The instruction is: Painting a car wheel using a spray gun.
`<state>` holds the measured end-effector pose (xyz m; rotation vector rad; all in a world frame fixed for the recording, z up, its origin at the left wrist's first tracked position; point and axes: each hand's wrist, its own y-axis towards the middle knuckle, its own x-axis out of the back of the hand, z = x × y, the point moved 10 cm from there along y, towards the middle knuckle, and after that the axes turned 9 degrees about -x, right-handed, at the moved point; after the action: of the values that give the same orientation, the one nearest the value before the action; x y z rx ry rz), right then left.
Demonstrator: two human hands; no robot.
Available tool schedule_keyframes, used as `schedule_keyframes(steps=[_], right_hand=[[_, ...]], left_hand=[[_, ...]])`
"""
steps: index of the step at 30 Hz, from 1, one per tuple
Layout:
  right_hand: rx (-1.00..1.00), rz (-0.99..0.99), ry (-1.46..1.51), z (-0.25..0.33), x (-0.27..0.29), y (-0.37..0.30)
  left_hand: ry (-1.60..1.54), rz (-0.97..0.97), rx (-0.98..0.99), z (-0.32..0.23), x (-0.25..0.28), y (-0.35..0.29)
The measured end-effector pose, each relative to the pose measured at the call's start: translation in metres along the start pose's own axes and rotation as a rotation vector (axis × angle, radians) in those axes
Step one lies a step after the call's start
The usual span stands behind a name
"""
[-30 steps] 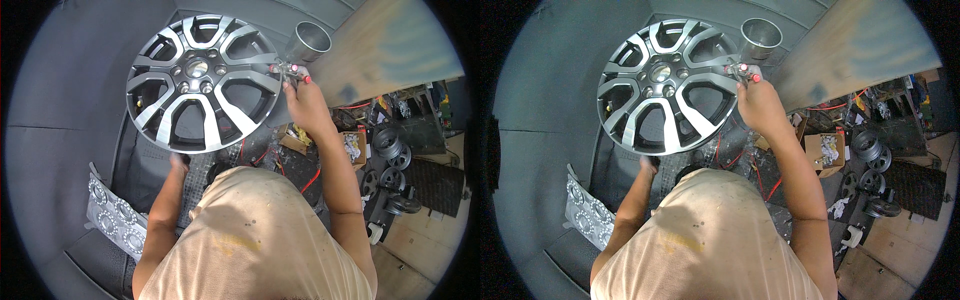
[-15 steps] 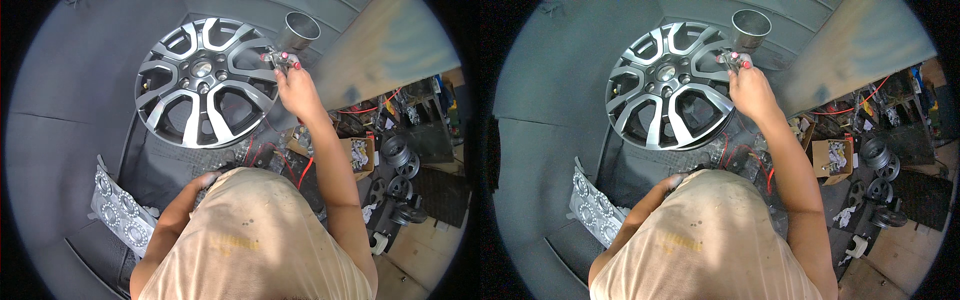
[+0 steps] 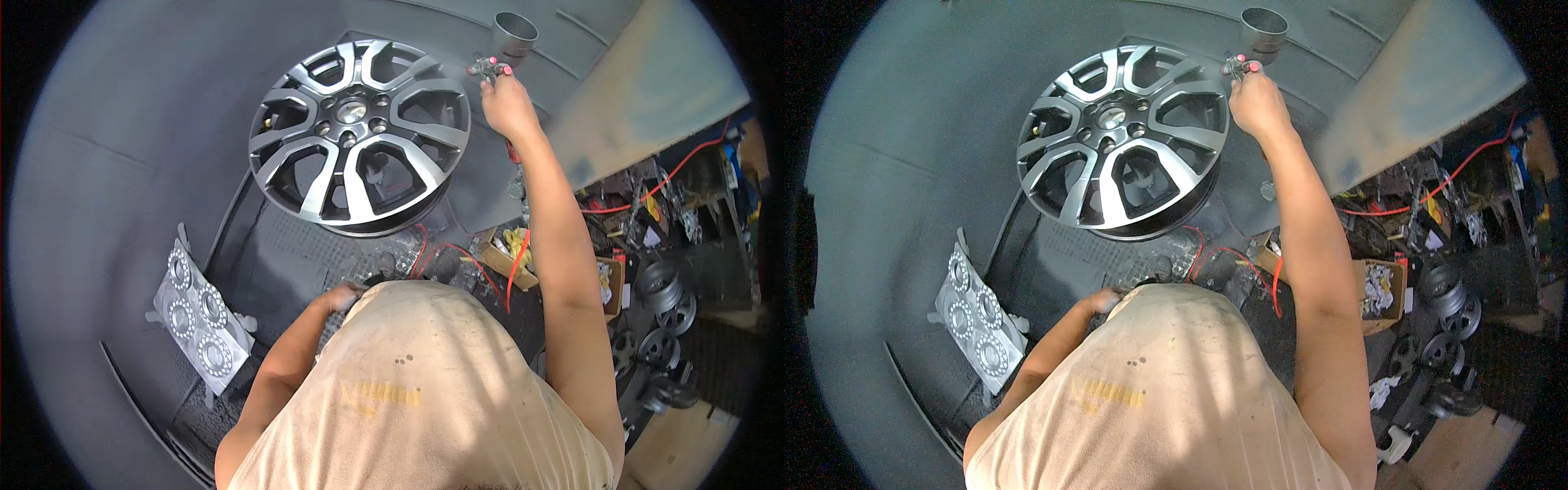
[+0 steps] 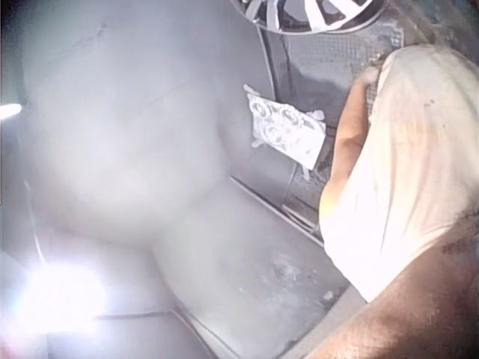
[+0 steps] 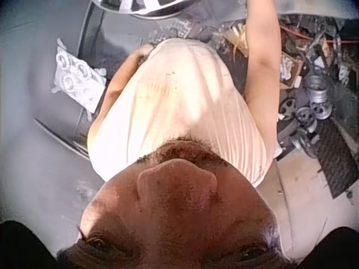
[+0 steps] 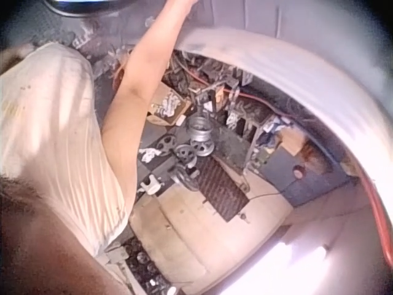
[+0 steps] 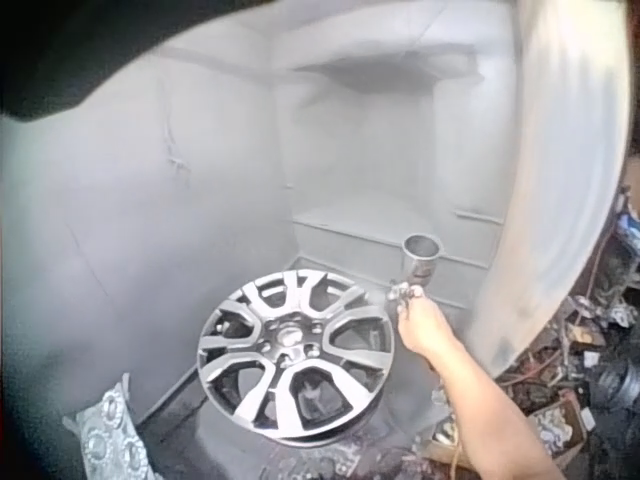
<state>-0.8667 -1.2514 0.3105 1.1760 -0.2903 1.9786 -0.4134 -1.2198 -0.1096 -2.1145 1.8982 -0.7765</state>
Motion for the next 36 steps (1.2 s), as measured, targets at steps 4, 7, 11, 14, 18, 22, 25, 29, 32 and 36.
schedule_keyframes(steps=[4,7,11,14,18,22,25,29,32,36], right_hand=[[0.074,0.106,0.091,0.014,-0.021,-0.011],[0.113,0.285,0.265,0.025,-0.025,-0.051],[0.007,0.584,0.519,0.008,-0.02,-0.138],[-0.114,0.681,0.761,-0.032,-0.032,-0.21],[-0.103,0.781,0.409,-0.108,-0.079,-0.283],[-0.15,0.711,0.077,-0.182,-0.113,-0.319],[-0.202,0.737,0.023,-0.209,-0.115,-0.335],[-0.095,0.575,0.182,-0.192,-0.084,-0.322],[-0.176,0.587,0.359,-0.158,-0.058,-0.297],[-0.137,0.504,0.516,-0.1,-0.01,-0.261]], left_hand=[[0.013,-0.135,0.219,-0.018,0.002,-0.018],[0.021,-0.297,0.23,-0.022,-0.008,-0.035],[-0.539,-0.626,0.276,0.016,-0.054,-0.064],[-0.558,-0.791,0.225,0.049,-0.074,-0.084],[-0.203,-0.56,0.42,0.049,-0.097,-0.113],[0.144,-0.346,0.496,0.08,-0.113,-0.123],[0.259,-0.303,0.428,0.039,-0.085,-0.107],[0.338,-0.261,0.371,0.042,-0.059,-0.054],[0.31,-0.27,0.36,0.017,-0.04,-0.02],[0.291,-0.265,0.283,-0.044,-0.033,0.005]])
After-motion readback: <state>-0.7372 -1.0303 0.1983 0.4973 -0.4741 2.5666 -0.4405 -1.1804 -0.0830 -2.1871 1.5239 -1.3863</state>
